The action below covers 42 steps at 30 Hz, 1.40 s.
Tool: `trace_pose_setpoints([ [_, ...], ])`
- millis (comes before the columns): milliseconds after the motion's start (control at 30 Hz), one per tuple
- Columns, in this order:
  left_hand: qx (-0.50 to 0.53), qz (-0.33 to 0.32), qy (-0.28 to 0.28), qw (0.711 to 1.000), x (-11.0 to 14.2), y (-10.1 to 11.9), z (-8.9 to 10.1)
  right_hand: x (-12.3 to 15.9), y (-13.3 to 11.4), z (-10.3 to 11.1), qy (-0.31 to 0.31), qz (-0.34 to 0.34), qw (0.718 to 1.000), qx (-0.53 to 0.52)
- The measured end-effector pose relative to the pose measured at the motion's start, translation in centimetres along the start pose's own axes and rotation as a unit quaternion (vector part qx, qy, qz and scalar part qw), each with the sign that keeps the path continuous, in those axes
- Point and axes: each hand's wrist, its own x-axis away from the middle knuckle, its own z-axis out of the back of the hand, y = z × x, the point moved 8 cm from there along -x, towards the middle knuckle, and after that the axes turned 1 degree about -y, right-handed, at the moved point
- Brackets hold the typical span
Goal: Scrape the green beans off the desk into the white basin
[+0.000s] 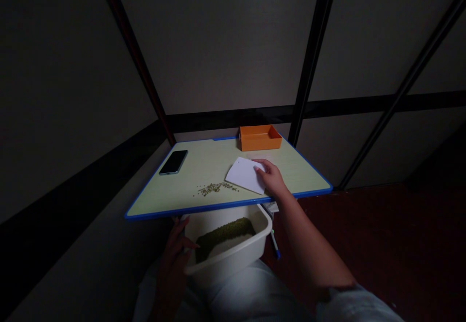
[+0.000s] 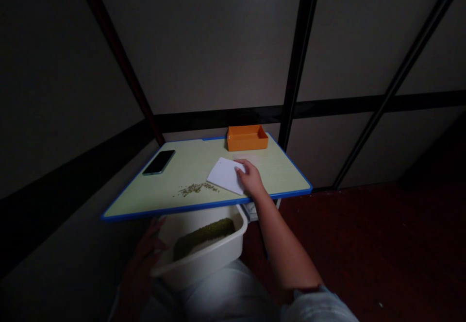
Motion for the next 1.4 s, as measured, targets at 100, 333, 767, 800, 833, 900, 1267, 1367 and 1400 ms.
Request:
trace_pose_setpoints([
  [100,0.006,-0.009,0.017,1.000,0.1,0.1,0.1,0.0,-0.1,-0.2,-0.011,0.010,1.000,0.012],
  [333,-0.013,-0.025,0.011,1.000,0.0,0.4,-0.1,0.0,-0.1,-0.4,-0.020,0.014,0.999,0.031],
  [767,0.002,-0.016,0.021,1.000,0.1,-0.1,0.0,0.5,-0.9,-1.3,-0.084,0.026,0.996,0.030],
  [800,0.002,-0.014,0.020,1.000,0.1,0.0,0.0,0.5,-1.0,-1.4,-0.089,0.028,0.995,0.026],
  [833,0.003,-0.011,0.018,1.000,0.1,0.0,0.0,0.5,-1.2,-1.4,-0.092,0.031,0.995,0.023],
  [900,0.010,-0.011,0.015,1.000,0.2,0.2,-0.1,0.6,-1.4,-1.5,-0.101,0.037,0.994,0.019],
  [1267,-0.005,-0.034,0.007,0.999,0.2,0.3,0.0,0.7,-1.5,-1.3,-0.081,0.040,0.996,-0.018],
  [1367,-0.008,-0.030,0.000,1.000,0.1,0.3,0.0,0.7,-1.5,-1.3,-0.085,0.037,0.996,-0.017],
  [1400,-0.009,-0.027,-0.007,1.000,0.1,0.3,-0.1,0.7,-1.5,-1.4,-0.088,0.038,0.995,-0.012],
])
